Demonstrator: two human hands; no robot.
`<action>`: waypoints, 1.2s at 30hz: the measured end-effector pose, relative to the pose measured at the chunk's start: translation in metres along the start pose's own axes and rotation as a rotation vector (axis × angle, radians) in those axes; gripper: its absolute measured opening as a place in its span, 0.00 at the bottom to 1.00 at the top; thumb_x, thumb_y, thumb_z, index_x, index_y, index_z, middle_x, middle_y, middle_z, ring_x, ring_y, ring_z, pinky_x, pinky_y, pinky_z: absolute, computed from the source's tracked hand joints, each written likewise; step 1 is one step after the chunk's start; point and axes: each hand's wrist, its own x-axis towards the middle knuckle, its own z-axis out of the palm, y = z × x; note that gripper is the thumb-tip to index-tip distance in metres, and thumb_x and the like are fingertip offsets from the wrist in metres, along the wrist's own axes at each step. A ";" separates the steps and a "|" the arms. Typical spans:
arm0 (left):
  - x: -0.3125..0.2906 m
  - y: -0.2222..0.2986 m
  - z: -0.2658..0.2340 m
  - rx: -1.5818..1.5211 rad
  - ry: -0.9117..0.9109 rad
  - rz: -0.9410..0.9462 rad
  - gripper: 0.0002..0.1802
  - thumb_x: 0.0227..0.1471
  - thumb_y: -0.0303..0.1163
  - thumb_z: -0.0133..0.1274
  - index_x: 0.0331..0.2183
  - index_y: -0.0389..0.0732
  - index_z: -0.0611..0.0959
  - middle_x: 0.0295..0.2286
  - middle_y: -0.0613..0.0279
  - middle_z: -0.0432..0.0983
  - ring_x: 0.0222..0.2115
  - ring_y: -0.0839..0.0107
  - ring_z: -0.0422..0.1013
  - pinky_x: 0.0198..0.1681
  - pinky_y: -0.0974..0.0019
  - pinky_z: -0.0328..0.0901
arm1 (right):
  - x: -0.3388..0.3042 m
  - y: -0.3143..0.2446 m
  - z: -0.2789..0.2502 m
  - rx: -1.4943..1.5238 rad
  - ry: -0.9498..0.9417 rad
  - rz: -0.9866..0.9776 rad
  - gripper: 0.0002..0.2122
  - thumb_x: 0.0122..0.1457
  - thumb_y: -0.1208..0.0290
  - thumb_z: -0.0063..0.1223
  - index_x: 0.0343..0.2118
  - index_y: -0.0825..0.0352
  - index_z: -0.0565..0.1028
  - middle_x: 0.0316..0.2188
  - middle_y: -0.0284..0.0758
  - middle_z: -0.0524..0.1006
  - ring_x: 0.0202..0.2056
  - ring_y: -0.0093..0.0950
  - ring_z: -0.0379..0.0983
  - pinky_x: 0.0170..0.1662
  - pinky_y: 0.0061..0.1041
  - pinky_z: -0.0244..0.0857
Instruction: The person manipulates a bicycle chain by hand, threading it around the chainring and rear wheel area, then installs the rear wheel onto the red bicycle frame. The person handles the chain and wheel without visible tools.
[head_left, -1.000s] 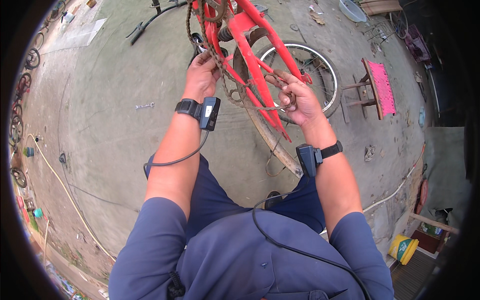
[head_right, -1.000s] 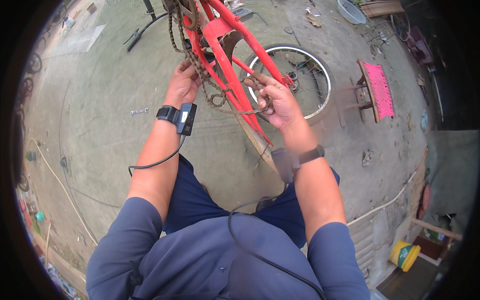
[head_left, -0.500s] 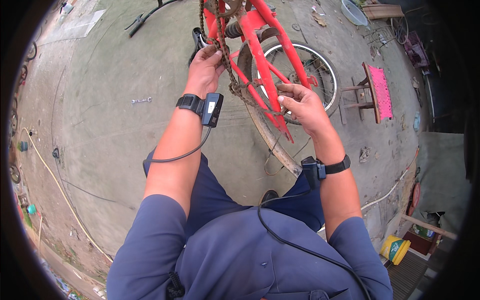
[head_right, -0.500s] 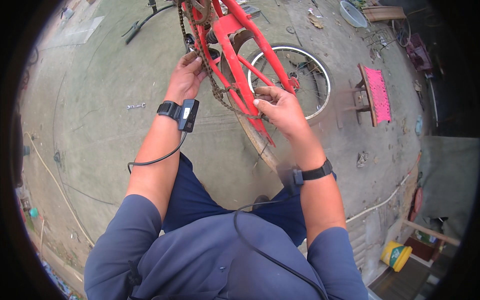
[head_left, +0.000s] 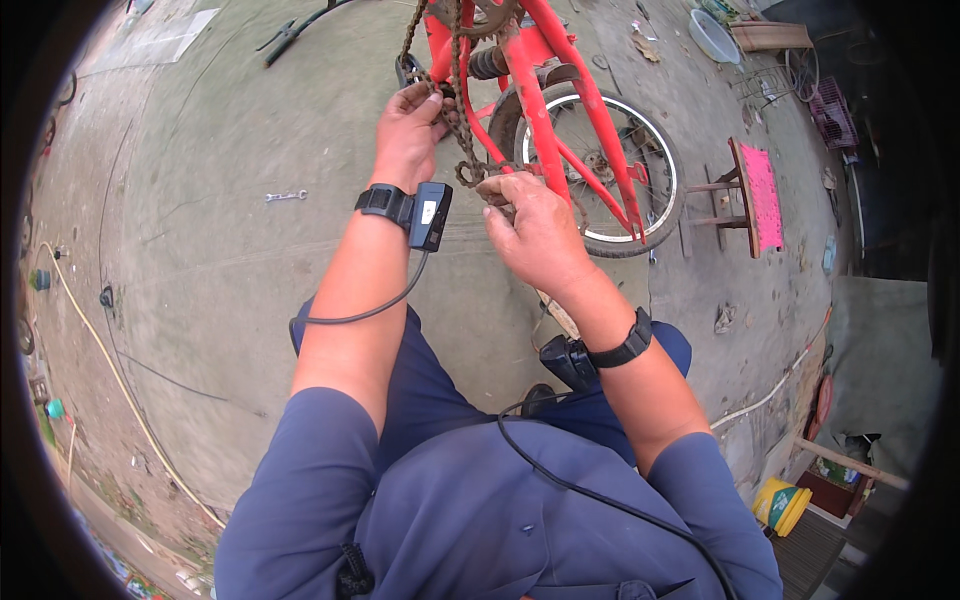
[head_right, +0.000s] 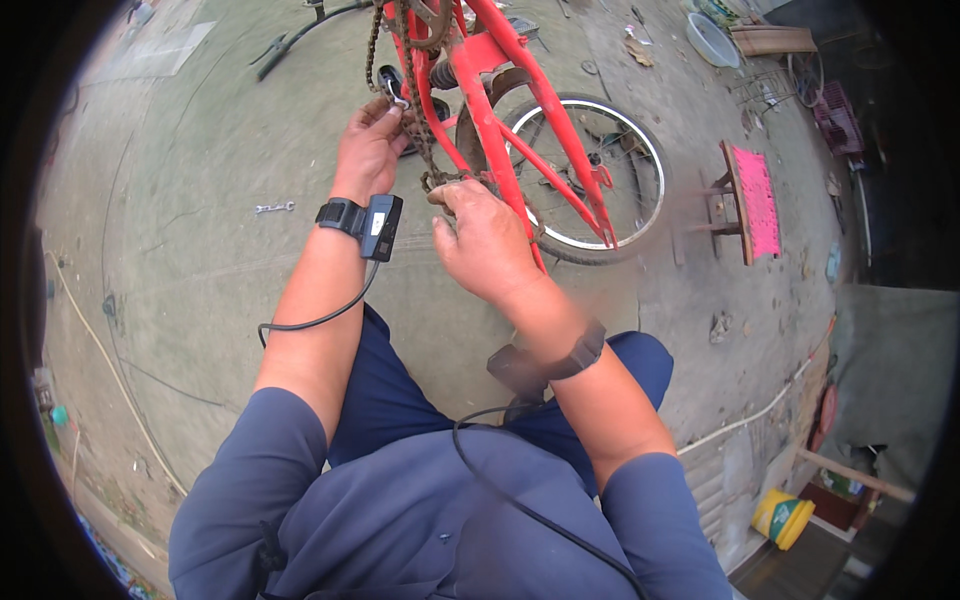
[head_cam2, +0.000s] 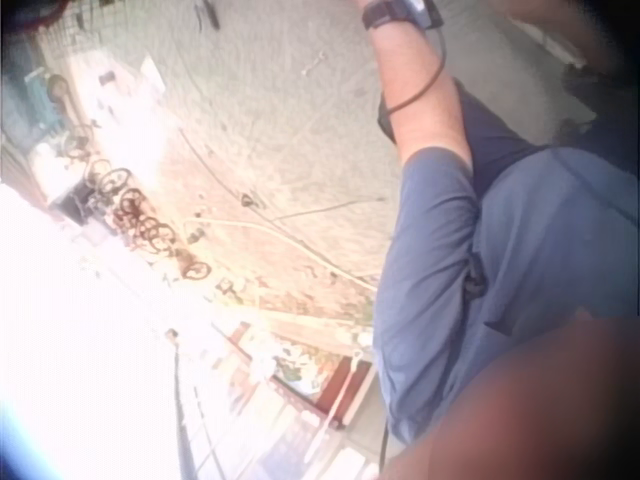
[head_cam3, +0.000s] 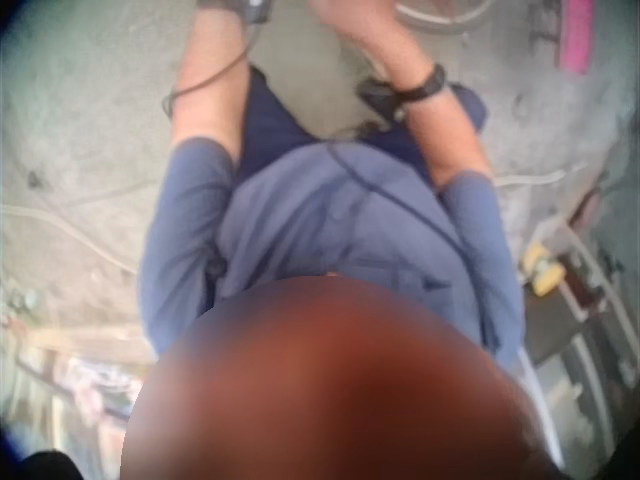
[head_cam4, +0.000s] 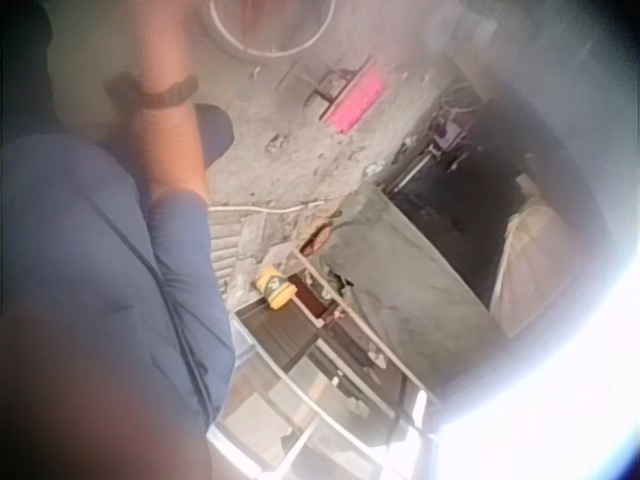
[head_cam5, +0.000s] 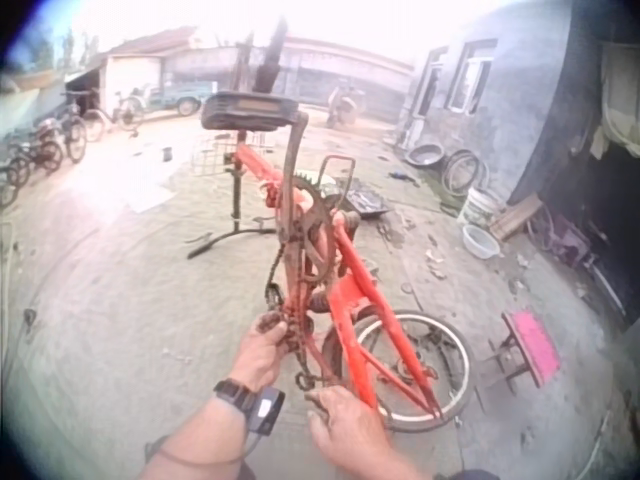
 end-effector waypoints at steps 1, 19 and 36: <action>-0.001 0.001 -0.001 0.004 0.019 -0.002 0.17 0.61 0.22 0.52 0.51 0.33 0.71 0.42 0.55 0.75 0.41 0.64 0.76 0.46 0.58 0.73 | 0.001 0.001 0.008 0.023 -0.080 0.052 0.12 0.57 0.76 0.56 0.43 0.72 0.78 0.40 0.46 0.79 0.39 0.39 0.79 0.44 0.34 0.73; -0.003 0.007 -0.001 -0.054 0.043 0.021 0.17 0.60 0.22 0.55 0.50 0.32 0.72 0.41 0.58 0.74 0.37 0.69 0.75 0.39 0.65 0.73 | 0.053 0.009 0.012 -0.695 -0.041 -0.169 0.11 0.54 0.79 0.51 0.40 0.70 0.76 0.39 0.43 0.78 0.39 0.43 0.78 0.45 0.39 0.74; 0.001 0.014 -0.002 -0.031 -0.055 -0.026 0.20 0.60 0.23 0.54 0.52 0.32 0.71 0.42 0.56 0.74 0.40 0.67 0.75 0.43 0.62 0.73 | 0.106 0.023 0.030 -0.853 -0.519 0.218 0.10 0.54 0.78 0.51 0.39 0.71 0.78 0.39 0.49 0.81 0.41 0.43 0.81 0.43 0.39 0.75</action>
